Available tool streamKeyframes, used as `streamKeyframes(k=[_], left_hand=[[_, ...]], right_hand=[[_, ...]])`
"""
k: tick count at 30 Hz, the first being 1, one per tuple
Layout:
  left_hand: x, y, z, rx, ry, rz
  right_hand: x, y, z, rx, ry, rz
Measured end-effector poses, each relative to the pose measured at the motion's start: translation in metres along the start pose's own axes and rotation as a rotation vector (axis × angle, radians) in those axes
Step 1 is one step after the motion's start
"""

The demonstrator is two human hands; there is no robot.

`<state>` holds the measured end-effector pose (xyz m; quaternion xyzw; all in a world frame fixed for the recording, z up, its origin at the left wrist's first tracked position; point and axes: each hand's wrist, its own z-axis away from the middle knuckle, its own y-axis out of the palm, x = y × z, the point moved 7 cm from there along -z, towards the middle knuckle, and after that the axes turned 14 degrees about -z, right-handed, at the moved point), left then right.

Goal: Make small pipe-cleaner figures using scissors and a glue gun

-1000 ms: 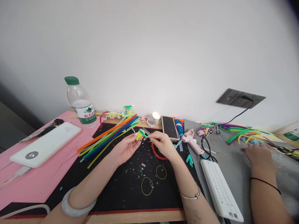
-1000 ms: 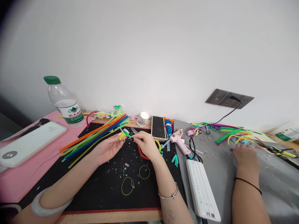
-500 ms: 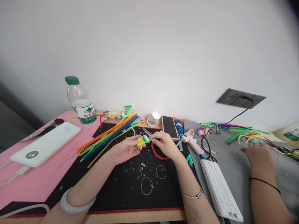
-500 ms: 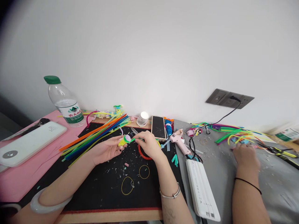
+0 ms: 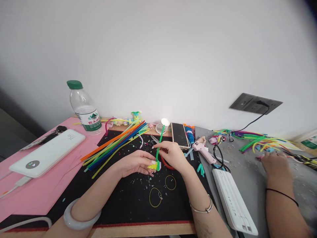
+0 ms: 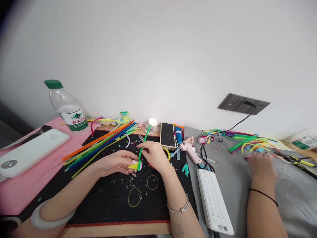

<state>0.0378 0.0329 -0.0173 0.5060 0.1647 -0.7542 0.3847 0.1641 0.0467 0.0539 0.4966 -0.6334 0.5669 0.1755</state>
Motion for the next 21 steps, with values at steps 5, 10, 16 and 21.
streamKeyframes(k=[5, 10, 16, 21], left_hand=[[-0.003, -0.006, -0.002, -0.118, 0.012, -0.076], [-0.008, -0.017, -0.001, -0.291, 0.019, -0.070], [-0.006, -0.030, -0.003, -0.429, 0.097, 0.081], [-0.006, -0.037, -0.005, -0.485, 0.176, 0.290]], right_hand=[[0.011, -0.002, 0.001, -0.032, -0.026, -0.062], [0.007, -0.004, 0.001, -0.117, 0.015, -0.199], [0.001, -0.005, 0.002, -0.207, 0.036, -0.365], [0.009, -0.007, 0.004, -0.238, -0.089, -0.169]])
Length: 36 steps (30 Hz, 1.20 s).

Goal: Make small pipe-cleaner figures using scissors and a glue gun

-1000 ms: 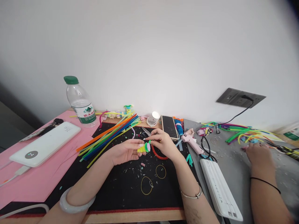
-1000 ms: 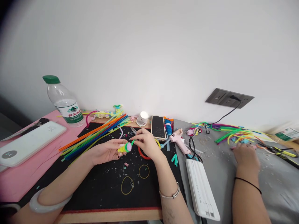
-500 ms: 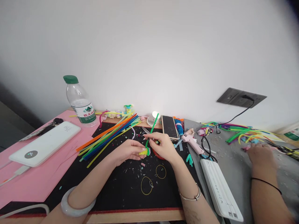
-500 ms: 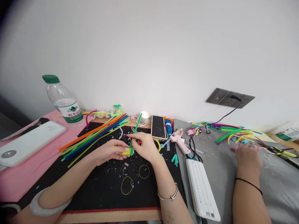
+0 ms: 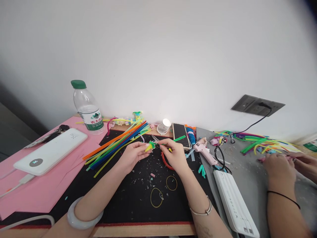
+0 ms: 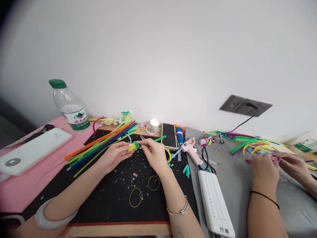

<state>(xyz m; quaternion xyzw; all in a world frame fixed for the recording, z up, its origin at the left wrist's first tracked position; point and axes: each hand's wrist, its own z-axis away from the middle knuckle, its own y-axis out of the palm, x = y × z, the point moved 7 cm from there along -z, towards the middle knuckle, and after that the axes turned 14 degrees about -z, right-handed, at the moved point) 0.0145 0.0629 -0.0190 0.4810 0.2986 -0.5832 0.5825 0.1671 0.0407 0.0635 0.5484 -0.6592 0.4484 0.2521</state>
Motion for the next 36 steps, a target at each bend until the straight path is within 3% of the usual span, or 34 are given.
streamKeyframes(k=[5, 10, 20, 27, 36], left_hand=[[-0.001, -0.005, -0.003, -0.076, 0.008, 0.214], [0.000, -0.003, -0.005, -0.066, -0.002, 0.333], [0.003, -0.005, -0.007, -0.104, -0.057, 0.489], [0.004, -0.008, -0.006, -0.172, -0.075, 0.498], [0.006, -0.001, -0.004, -0.051, -0.096, 0.436]], right_hand=[[0.014, 0.005, 0.001, -0.011, -0.183, 0.101], [0.021, 0.008, 0.003, -0.059, -0.236, 0.070], [-0.003, 0.004, 0.007, -0.166, -0.007, -0.001], [-0.001, 0.005, 0.002, -0.129, -0.083, 0.006], [-0.014, 0.001, -0.001, -0.127, 0.007, -0.048]])
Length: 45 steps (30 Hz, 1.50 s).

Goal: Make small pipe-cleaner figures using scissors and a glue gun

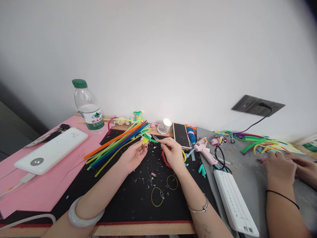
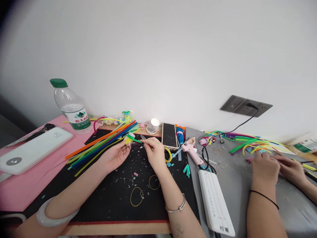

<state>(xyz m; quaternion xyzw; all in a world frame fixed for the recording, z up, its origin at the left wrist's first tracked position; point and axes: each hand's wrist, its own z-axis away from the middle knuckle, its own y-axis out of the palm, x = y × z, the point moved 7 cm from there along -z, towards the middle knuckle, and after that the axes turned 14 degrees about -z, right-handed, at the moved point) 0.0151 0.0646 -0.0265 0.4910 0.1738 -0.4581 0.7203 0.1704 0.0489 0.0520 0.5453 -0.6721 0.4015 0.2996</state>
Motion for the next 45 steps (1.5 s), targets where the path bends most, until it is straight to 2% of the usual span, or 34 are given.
streamKeyframes(k=[6, 10, 15, 20, 25, 33, 39, 45], left_hand=[[0.005, 0.008, 0.004, 0.106, -0.073, -0.006], [0.005, 0.012, 0.007, 0.147, -0.063, -0.074], [0.003, 0.013, 0.009, 0.188, 0.016, -0.260], [0.004, 0.018, 0.015, 0.244, 0.041, -0.567], [0.001, 0.021, 0.018, 0.195, 0.120, -0.865], [-0.011, 0.020, 0.014, 0.069, 0.350, -1.004], [-0.019, 0.009, 0.010, -0.080, 0.415, -0.969], [-0.024, 0.000, 0.009, -0.163, 0.424, -0.745]], right_hand=[[-0.014, -0.007, -0.002, -0.037, 0.136, -0.106], [-0.028, -0.010, -0.001, -0.068, 0.293, -0.182], [-0.040, -0.010, 0.002, -0.064, 0.408, -0.264], [-0.038, -0.005, 0.002, 0.037, 0.431, -0.288], [-0.025, -0.003, -0.001, 0.125, 0.360, -0.137], [-0.002, 0.000, -0.002, 0.162, 0.150, 0.002], [0.009, 0.007, 0.004, 0.193, 0.011, 0.091], [0.011, 0.013, 0.010, 0.129, -0.078, 0.202]])
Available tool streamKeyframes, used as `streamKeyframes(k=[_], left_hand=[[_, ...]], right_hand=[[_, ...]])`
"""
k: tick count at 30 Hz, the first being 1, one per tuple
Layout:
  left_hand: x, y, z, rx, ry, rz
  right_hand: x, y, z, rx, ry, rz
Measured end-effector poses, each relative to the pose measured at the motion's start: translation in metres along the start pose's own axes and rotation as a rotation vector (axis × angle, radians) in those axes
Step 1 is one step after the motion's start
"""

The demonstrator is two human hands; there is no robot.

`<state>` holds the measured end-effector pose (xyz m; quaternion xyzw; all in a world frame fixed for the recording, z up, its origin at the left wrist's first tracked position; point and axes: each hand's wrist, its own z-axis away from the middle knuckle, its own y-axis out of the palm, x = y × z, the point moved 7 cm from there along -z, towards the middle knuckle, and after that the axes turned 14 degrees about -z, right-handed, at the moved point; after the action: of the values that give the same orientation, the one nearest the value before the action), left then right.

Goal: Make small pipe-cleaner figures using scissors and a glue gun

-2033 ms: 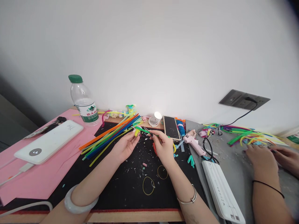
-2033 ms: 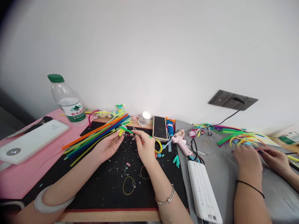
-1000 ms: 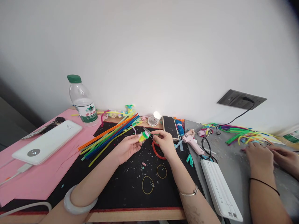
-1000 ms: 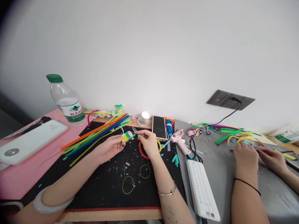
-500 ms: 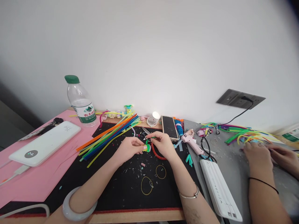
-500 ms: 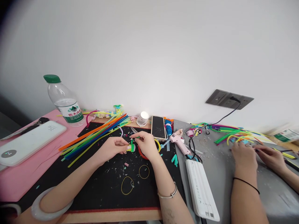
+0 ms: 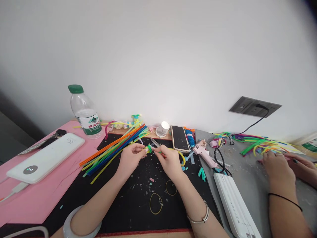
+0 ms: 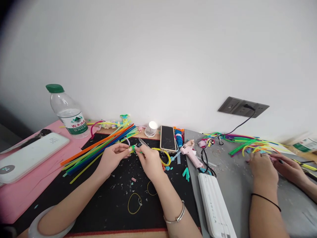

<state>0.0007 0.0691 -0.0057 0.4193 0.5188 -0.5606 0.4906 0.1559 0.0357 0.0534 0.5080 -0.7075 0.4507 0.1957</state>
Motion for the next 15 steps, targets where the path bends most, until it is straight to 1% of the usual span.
streamKeyframes(k=[2, 4, 7, 9, 11, 13, 15], left_hand=[[0.003, -0.001, -0.001, -0.010, -0.041, 0.082], [0.006, -0.002, -0.001, -0.023, -0.083, 0.176], [0.009, -0.001, 0.000, -0.018, -0.144, 0.354], [0.010, 0.001, 0.000, 0.010, -0.189, 0.475], [0.011, 0.005, -0.001, 0.050, -0.229, 0.567], [0.011, 0.009, -0.001, 0.092, -0.252, 0.622], [0.011, 0.011, 0.000, 0.123, -0.271, 0.646]], right_hand=[[0.002, 0.002, 0.001, -0.018, -0.038, 0.025], [0.004, 0.005, 0.002, -0.024, -0.057, 0.000], [0.003, 0.010, 0.002, -0.014, -0.022, -0.088], [-0.004, 0.012, 0.003, -0.023, 0.055, -0.141], [-0.015, 0.013, 0.003, -0.054, 0.161, -0.211], [-0.027, 0.012, 0.004, -0.087, 0.270, -0.306], [-0.035, 0.012, 0.003, -0.108, 0.347, -0.407]])
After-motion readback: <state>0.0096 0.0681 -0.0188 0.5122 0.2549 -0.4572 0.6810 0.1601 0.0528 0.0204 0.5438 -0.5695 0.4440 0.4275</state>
